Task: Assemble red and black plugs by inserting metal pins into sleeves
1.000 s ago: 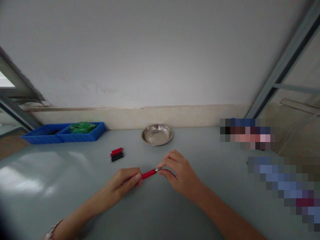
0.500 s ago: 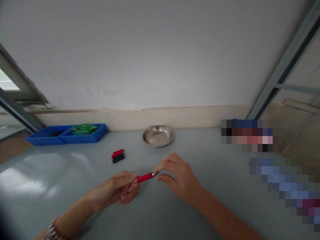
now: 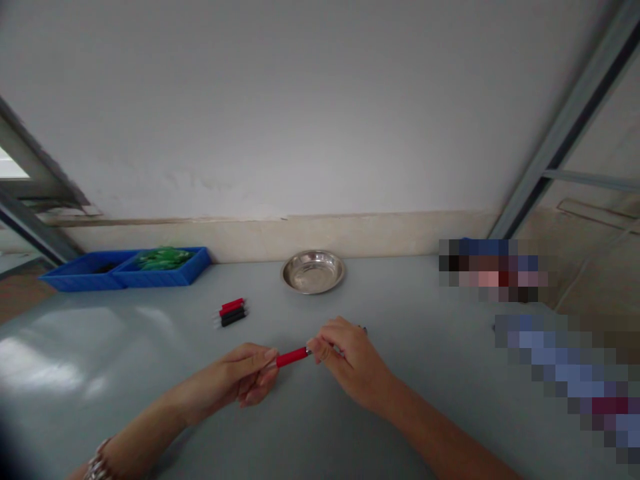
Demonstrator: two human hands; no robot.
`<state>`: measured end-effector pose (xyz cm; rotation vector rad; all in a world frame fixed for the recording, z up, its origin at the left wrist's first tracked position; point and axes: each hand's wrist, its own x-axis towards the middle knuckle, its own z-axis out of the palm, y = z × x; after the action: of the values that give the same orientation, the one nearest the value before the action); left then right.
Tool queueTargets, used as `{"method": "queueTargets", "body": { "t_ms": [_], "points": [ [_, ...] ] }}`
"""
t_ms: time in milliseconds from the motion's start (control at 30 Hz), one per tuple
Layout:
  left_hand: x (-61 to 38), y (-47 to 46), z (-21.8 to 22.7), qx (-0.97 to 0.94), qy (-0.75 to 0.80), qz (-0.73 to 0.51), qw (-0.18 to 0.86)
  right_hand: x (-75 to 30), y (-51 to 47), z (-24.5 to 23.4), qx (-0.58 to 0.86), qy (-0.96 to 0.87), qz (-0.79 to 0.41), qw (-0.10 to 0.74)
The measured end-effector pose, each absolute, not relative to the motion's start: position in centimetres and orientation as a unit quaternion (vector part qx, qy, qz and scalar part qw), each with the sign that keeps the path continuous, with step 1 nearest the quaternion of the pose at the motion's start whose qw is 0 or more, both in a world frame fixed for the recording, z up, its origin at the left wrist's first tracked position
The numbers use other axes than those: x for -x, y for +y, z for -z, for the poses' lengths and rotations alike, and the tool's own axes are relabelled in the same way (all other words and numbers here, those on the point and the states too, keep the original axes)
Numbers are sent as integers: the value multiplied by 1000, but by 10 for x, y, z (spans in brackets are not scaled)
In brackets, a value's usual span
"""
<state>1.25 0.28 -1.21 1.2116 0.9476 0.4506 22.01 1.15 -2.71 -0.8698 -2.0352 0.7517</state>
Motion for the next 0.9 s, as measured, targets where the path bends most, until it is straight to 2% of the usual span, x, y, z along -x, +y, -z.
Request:
{"method": "queueTargets", "body": {
  "t_ms": [167, 500, 633, 733, 833, 900],
  "points": [
    [-13, 3, 11, -568, 430, -191, 675, -219, 11, 25, 338, -809, -286, 388],
    [-12, 4, 11, -503, 423, -220, 721, -221, 14, 26, 313, -814, -231, 431],
    [-12, 5, 11, -518, 436, -235, 697, -223, 16, 28, 327, -804, -197, 456],
    [-6, 9, 5, -609, 505, -254, 557, -227, 19, 28, 346, -805, -149, 458],
    [11, 16, -9, -707, 586, -284, 276, -234, 23, 26, 356, -809, -103, 455],
    [26, 23, -19, -711, 645, -259, 108, -240, 26, 24, 362, -810, -81, 454]
  ]
}}
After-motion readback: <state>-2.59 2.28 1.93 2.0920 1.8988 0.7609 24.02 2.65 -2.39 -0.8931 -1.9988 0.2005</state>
